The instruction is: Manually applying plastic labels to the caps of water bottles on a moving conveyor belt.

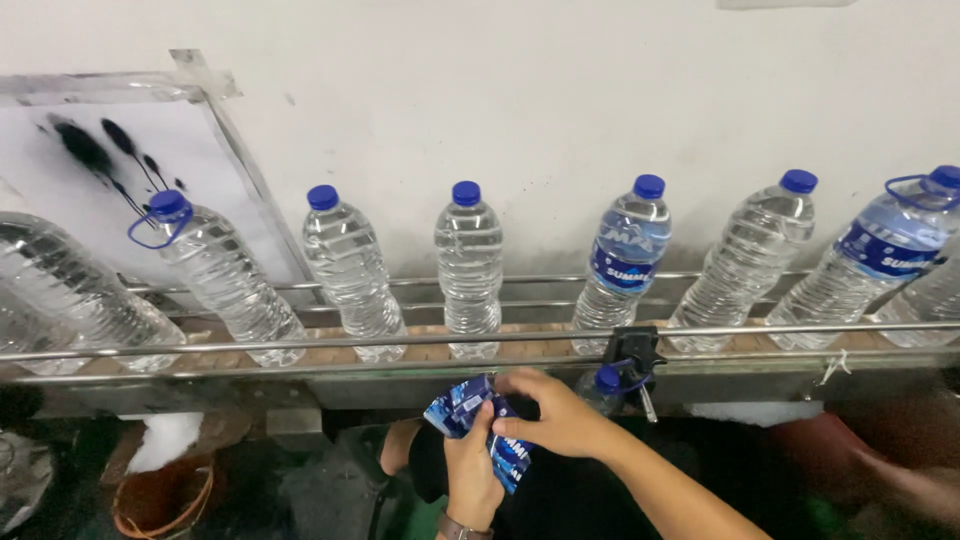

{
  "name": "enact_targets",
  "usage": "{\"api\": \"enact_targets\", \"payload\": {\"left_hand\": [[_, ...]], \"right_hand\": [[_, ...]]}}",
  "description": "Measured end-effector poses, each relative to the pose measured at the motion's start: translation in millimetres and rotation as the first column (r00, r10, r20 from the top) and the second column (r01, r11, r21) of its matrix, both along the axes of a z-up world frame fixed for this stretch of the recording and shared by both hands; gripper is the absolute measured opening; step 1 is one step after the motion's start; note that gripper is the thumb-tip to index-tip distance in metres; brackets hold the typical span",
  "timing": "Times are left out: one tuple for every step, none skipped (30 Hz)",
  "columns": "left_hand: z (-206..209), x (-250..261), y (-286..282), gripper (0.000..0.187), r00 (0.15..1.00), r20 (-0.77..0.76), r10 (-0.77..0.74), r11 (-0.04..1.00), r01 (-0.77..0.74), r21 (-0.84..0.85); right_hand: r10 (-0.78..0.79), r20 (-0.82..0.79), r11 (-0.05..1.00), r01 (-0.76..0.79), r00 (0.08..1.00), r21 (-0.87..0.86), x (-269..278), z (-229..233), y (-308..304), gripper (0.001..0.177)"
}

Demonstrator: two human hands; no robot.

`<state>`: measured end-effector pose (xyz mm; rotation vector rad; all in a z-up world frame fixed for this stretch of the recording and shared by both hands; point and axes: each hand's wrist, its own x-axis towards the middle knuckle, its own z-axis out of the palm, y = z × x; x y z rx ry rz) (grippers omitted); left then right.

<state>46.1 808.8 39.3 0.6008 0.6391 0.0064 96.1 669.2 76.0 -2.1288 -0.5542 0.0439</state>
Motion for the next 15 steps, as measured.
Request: {"api": "enact_targets", "payload": {"left_hand": [[9,-2,8,0.054,0.998,0.051,0.047,0.996,-0.043,-0.077],[12,-4,15,0.054,0.998,0.046,0.046,0.996,-0.042,-0.074],[15,-7,23,0.054,1.0,0.026,0.014,0.999,-0.013,-0.041],[20,-8,30,0.053,1.0,0.009,-0.011,1.0,0.011,-0.014],[-7,-5,35,0.053,1.0,0.01,-0.007,1.0,0.007,-0.016],[-33,0,40,0.036,0.998,0.069,-0.015,0.999,0.012,0.051],[-59,6,45,0.022,0.991,0.127,-0.028,0.993,0.013,0.118],[-55,3,46,0.022,0.992,0.125,-0.025,0.993,0.01,0.117],[-51,1,46,0.019,0.986,0.167,-0.024,1.0,0.026,-0.015],[-47,1,47,0.018,0.977,0.211,-0.018,0.988,0.049,-0.145],[-47,-1,50,0.018,0.977,0.211,-0.016,0.988,0.047,-0.146],[-48,-3,54,0.02,0.978,0.2,-0.059,0.978,0.097,-0.186],[-48,-5,59,0.028,0.976,0.191,-0.102,0.963,0.145,-0.227],[-33,-8,64,0.028,0.976,0.192,-0.099,0.963,0.142,-0.227],[-18,-12,68,0.039,0.983,0.076,-0.169,0.972,0.179,-0.15]], "right_hand": [[0.174,-0.298,0.984,-0.177,0.939,0.015,1,-10,9,0.023],[0.173,-0.302,0.984,-0.176,0.937,0.018,6,-7,13,0.023],[0.244,-0.304,0.969,-0.225,0.921,0.099,11,-3,18,0.016],[0.318,-0.297,0.945,-0.276,0.9,0.173,19,2,22,0.018],[0.321,-0.298,0.944,-0.281,0.899,0.171,19,26,32,0.018],[0.571,-0.303,0.818,-0.499,0.763,0.285,20,50,42,0.012],[0.776,-0.277,0.629,-0.67,0.567,0.394,21,75,51,0.018],[0.777,-0.279,0.628,-0.671,0.564,0.394,31,86,65,0.018],[0.578,-0.194,0.816,-0.569,0.793,0.103,42,97,79,0.021],[0.353,-0.026,0.921,-0.352,0.935,-0.169,53,108,92,0.026],[0.354,-0.026,0.92,-0.353,0.935,-0.17,65,127,109,0.026],[0.13,0.18,0.991,-0.12,0.975,-0.066,76,145,127,0.017],[-0.122,0.351,0.992,0.098,0.929,0.084,87,163,145,0.008],[-0.119,0.352,0.992,0.095,0.929,0.084,98,170,156,0.008],[-0.036,0.356,0.999,0.033,0.934,0.015,108,178,167,0.01]]}}
